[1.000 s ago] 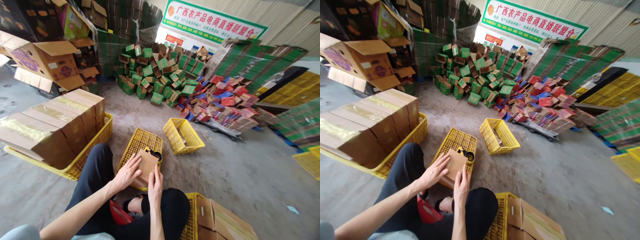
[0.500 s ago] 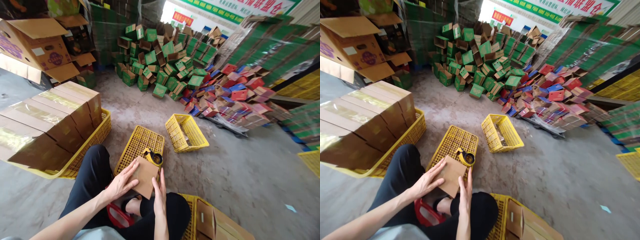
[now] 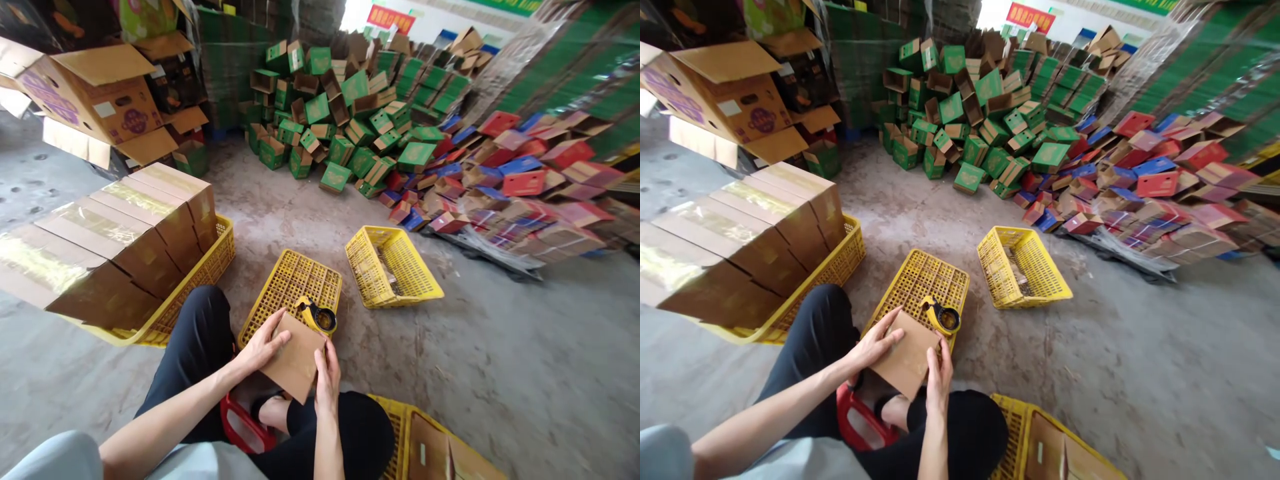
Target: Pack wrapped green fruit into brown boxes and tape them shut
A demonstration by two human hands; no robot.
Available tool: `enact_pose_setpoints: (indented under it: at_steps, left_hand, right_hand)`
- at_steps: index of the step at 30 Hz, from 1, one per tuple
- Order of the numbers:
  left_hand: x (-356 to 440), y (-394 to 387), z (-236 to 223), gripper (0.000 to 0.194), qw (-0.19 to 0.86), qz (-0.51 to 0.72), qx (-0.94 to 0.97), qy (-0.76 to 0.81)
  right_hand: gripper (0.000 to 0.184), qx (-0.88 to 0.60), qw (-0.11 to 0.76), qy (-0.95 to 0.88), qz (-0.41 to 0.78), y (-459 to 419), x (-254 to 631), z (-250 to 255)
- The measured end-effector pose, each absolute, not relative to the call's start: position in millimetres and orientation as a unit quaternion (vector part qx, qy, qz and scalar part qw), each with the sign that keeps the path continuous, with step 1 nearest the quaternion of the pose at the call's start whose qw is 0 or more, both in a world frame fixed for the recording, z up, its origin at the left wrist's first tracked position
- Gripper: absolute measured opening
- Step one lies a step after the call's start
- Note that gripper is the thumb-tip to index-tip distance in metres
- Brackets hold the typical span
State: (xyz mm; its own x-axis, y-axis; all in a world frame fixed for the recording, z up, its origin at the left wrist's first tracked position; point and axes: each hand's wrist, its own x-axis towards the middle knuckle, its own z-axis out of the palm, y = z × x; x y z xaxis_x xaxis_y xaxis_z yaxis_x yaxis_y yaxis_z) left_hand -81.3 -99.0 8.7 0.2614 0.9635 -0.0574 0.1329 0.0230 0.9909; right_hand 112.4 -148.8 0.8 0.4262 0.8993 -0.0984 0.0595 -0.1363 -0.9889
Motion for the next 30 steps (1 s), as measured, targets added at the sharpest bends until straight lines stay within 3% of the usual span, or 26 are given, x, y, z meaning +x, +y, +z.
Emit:
enact_pose_setpoints:
  at_steps: [4, 9, 14, 19, 22, 24, 26, 30]
  left_hand:
    - [-81, -96, 15, 0.059, 0.529, 0.378, 0.573, 0.499]
    - [-85, -93, 29, 0.059, 0.535, 0.359, 0.571, 0.51]
    - [-98, -105, 31, 0.066, 0.636, 0.364, 0.504, 0.457]
    - [-107, -129, 14, 0.1, 0.713, 0.364, 0.468, 0.373]
    - [-108, -133, 10, 0.101, 0.705, 0.352, 0.471, 0.396]
    - [-108, -132, 10, 0.1, 0.685, 0.34, 0.487, 0.422]
    - [-109, -131, 11, 0.098, 0.666, 0.329, 0.506, 0.438]
    - [-106, -134, 11, 0.091, 0.647, 0.325, 0.52, 0.453]
  right_hand:
    - [0.062, -0.688, 0.486, -0.398, 0.364, -150, 113, 12]
    - [0.088, -0.678, 0.451, -0.492, 0.309, -150, 110, 14]
    - [0.061, -0.721, 0.417, -0.489, 0.259, -138, 110, 17]
    - [0.066, -0.729, 0.322, -0.6, 0.069, -134, 98, 32]
    - [0.067, -0.68, 0.242, -0.692, -0.009, -127, 76, 45]
    - [0.056, -0.68, 0.205, -0.704, -0.005, -118, 62, 52]
    - [0.049, -0.703, 0.19, -0.685, 0.013, -110, 55, 58]
    - [0.053, -0.701, 0.195, -0.686, 0.024, -111, 57, 60]
